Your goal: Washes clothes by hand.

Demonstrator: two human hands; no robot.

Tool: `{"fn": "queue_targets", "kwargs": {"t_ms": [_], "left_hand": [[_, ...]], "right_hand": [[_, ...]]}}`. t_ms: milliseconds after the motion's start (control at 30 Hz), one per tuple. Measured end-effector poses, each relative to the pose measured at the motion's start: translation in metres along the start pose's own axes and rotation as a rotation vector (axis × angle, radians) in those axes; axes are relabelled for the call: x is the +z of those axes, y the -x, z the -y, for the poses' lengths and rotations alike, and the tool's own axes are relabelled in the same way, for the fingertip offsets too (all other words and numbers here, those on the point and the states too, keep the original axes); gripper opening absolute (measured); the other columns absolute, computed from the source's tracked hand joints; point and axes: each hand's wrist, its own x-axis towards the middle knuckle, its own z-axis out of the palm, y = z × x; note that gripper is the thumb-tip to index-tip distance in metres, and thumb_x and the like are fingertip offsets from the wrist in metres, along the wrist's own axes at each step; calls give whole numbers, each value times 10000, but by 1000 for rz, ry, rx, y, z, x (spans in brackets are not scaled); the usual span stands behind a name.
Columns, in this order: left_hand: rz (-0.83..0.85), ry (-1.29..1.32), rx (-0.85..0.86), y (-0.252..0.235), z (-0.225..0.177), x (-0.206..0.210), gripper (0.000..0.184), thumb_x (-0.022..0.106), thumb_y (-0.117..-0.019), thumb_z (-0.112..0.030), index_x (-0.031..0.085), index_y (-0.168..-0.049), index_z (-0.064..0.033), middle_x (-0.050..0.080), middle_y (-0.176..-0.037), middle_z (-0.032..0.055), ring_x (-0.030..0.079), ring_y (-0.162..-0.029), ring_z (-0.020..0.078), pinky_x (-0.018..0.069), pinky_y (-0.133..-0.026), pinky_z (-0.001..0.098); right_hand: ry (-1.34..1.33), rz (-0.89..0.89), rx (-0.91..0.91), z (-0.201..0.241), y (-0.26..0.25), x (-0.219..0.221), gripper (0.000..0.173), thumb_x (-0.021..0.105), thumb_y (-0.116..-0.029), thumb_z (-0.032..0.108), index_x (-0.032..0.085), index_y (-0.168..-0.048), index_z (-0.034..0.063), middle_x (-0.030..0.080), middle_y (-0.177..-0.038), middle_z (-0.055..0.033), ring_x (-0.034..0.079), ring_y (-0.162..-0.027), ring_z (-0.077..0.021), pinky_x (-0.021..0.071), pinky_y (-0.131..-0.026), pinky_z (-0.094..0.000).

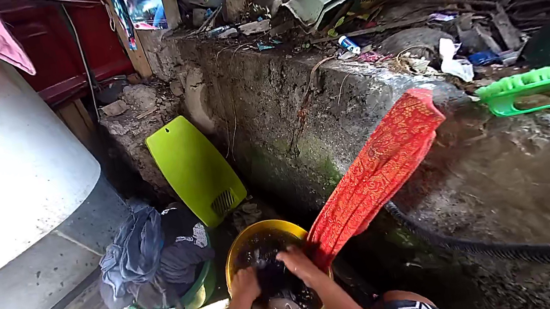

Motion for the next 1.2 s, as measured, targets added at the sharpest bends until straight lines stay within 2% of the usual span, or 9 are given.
{"fn": "queue_targets", "kwargs": {"t_ms": [67, 200, 333, 433, 567, 733, 833, 967, 1200], "left_hand": [[-116, 202, 185, 14, 3, -35, 509, 787, -888, -296, 665, -1310, -40, 629, -1342, 250, 576, -1285, 430, 453, -1055, 650], [-338, 481, 681, 84, -29, -125, 345, 785, -881, -201, 710, -1089, 63, 703, -1127, 206, 648, -1115, 291, 492, -1024, 492], [-564, 588, 933, 128, -56, -176, 266, 829, -826, -87, 718, -1038, 29, 666, -1120, 153, 627, -1081, 226, 521, -961, 419], [-592, 869, 1090, 113, -42, -174, 813, 851, -738, -203, 482, -1459, -127, 508, -1450, 68, 555, -1239, 171, 523, -978, 380], [-497, 824, 819, 49, 0, -85, 1166, 917, -668, -323, 278, -1589, 3, 450, -1538, 244, 477, -1404, 332, 436, -1147, 506], [-316, 458, 135, 5, 17, -27, 443, 718, -905, -105, 639, -1330, -4, 654, -1294, 261, 618, -1240, 416, 469, -1068, 598], [-399, 496, 119, 0, 13, -36, 451, 644, -914, -33, 639, -1365, -30, 634, -1363, 232, 586, -1303, 389, 450, -1103, 565], [-502, 461, 136, -10, -1, -32, 790, 765, -829, -202, 451, -1548, -117, 431, -1583, 185, 380, -1466, 417, 375, -1138, 615], [-376, -2, 116, -23, -33, 24, 707, 535, -934, -690, 409, -1573, -417, 122, -1726, 168, 82, -1573, 467, 75, -1201, 728]], "right_hand": [[-137, -57, -158, 20, 19, -22, 468, 622, -983, 115, 526, -1415, -37, 580, -1372, -271, 545, -1302, -364, 421, -1092, -543], [-7, 158, -647, 52, 45, -58, 1049, 900, -712, 181, 298, -1542, -38, 541, -1440, -196, 543, -1330, -203, 434, -1149, -354], [39, -176, -751, 111, 87, -75, 516, 840, -844, 257, 650, -1239, -16, 715, -1114, -157, 677, -1080, -222, 518, -1005, -451], [-54, -357, -798, 134, 111, -81, 324, 830, -840, 146, 705, -1105, 7, 727, -979, -139, 695, -946, -225, 552, -881, -481], [-344, -461, -774, 127, 105, -70, 301, 778, -828, 29, 675, -1109, -6, 711, -975, -77, 670, -919, -79, 556, -848, -291], [179, -285, -258, 50, 45, -46, 642, 782, -901, 299, 553, -1393, -43, 617, -1338, -269, 586, -1280, -371, 448, -1093, -541], [681, -138, -45, 22, 20, -21, 933, 773, -902, 322, 238, -1609, 33, 314, -1593, -312, 452, -1382, -508, 476, -1009, -659], [857, -31, -303, -16, -27, 19, 888, 781, -863, 224, 323, -1618, 320, 298, -1653, -205, 324, -1480, -461, 319, -1136, -657], [1016, 205, 58, -56, -43, 54, 598, 539, -1021, 181, 367, -1541, -61, 357, -1596, -284, 302, -1499, -446, 219, -1188, -658]]}}
